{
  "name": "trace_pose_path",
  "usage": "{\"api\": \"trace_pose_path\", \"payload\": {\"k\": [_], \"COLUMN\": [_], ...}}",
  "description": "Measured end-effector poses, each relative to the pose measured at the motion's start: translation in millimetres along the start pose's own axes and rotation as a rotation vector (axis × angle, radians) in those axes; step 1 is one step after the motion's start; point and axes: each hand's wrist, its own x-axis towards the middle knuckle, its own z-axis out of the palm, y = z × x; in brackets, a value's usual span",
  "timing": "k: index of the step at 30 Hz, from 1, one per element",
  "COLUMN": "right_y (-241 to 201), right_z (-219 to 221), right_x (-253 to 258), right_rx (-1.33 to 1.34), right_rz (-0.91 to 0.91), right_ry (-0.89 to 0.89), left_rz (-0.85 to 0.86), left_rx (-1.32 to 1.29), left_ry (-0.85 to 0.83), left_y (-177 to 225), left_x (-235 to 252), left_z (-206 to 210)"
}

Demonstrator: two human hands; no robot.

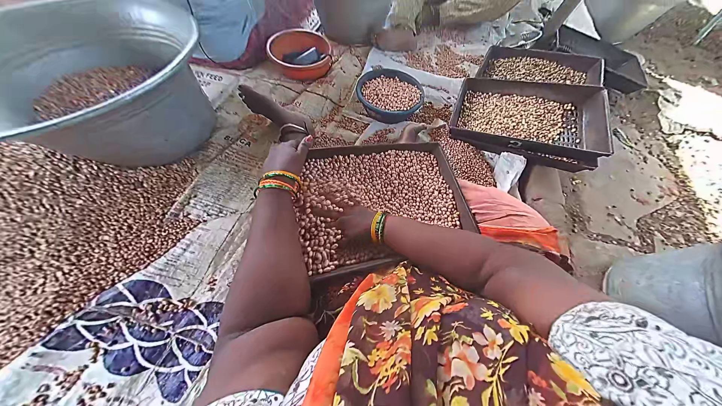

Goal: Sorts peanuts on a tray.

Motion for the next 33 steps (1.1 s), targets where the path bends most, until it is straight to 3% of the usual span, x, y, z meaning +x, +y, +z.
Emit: {"api": "trace_pose_path", "payload": {"k": [3, 7, 11, 16, 20, 22, 25, 28, 31, 33], "right_y": [21, 69, 92, 47, 9, -6, -5, 26, 29, 18], "right_z": [-10, -9, 18, 31, 30, 17, -8, -6, -8, -8], "right_x": [-5, -50, -104, -109, -45, -19, 0, -1, -37, -67], "right_rx": [-0.002, 0.008, 0.076, 0.128, 0.050, 0.006, -0.104, 0.004, 0.095, 0.165], "right_rz": [0.149, 0.343, 0.345, 0.170, -0.102, -0.151, -0.009, 0.202, 0.409, 0.414], "right_ry": [0.071, 0.114, 0.083, -0.019, -0.025, 0.009, 0.111, 0.201, 0.135, 0.028], "left_rz": [-0.015, -0.004, 0.043, 0.044, 0.020, 0.007, 0.007, 0.001, 0.000, 0.002], "left_rx": [0.010, 0.011, -0.009, -0.030, 0.004, 0.021, 0.038, 0.034, 0.012, 0.023], "left_ry": [-0.003, -0.023, -0.029, -0.010, -0.004, -0.003, 0.001, -0.010, -0.020, -0.020], "left_y": [-4, -1, -1, 4, 5, 4, 1, -2, -1, -1], "left_x": [2, -1, -6, -9, -6, -6, -4, -1, 2, 2], "left_z": [5, 4, -2, -8, -2, 0, 2, 4, 6, 7]}}
